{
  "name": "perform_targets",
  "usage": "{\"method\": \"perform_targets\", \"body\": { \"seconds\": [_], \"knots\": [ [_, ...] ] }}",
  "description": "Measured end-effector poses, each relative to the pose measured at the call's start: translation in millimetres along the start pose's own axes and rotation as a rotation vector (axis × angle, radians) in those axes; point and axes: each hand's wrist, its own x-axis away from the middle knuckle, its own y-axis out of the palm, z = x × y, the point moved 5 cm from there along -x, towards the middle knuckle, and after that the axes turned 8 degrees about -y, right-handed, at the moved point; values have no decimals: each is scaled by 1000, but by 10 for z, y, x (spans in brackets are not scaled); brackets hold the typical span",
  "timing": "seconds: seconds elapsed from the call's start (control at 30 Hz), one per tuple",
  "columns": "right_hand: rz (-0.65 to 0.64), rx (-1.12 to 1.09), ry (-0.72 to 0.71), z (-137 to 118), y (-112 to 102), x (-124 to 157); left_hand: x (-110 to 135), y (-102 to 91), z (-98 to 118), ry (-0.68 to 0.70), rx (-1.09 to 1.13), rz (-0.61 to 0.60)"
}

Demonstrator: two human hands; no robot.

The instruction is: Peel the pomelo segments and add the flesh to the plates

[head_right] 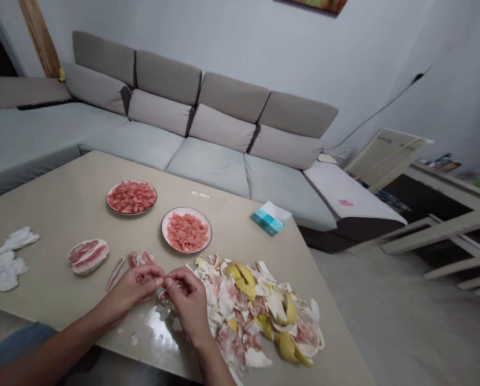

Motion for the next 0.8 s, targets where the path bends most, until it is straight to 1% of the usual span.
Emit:
{"method": "perform_targets", "body": {
  "seconds": [0.17, 0.27, 0.33, 0.43, 0.6, 0.67, 0.73, 0.8],
  "knots": [
    [-63, -18, 22, 12, -30, -24, -14, -11, -32, 9, 6, -10],
    [-82, -1, 20, 16, -60, -32, -7, 6, -38, -5, 37, -66],
    [-89, 30, 3, 12, -73, -33, 3, 9, -22, 0, 12, -76],
    [-97, 82, -23, 17, -80, -30, 11, -5, 12, 26, -46, -42],
    [-25, 29, -13, 62, -104, -24, -7, -42, -23, -16, 54, -19],
    [-21, 16, 18, 81, -91, -17, -15, -63, -31, -13, 37, 6],
    [-22, 62, 35, 83, -73, -8, -17, -78, -3, 33, -23, 39],
    [-14, 135, 40, 76, -59, 2, -11, -81, 56, 111, -97, 77]
  ]
}}
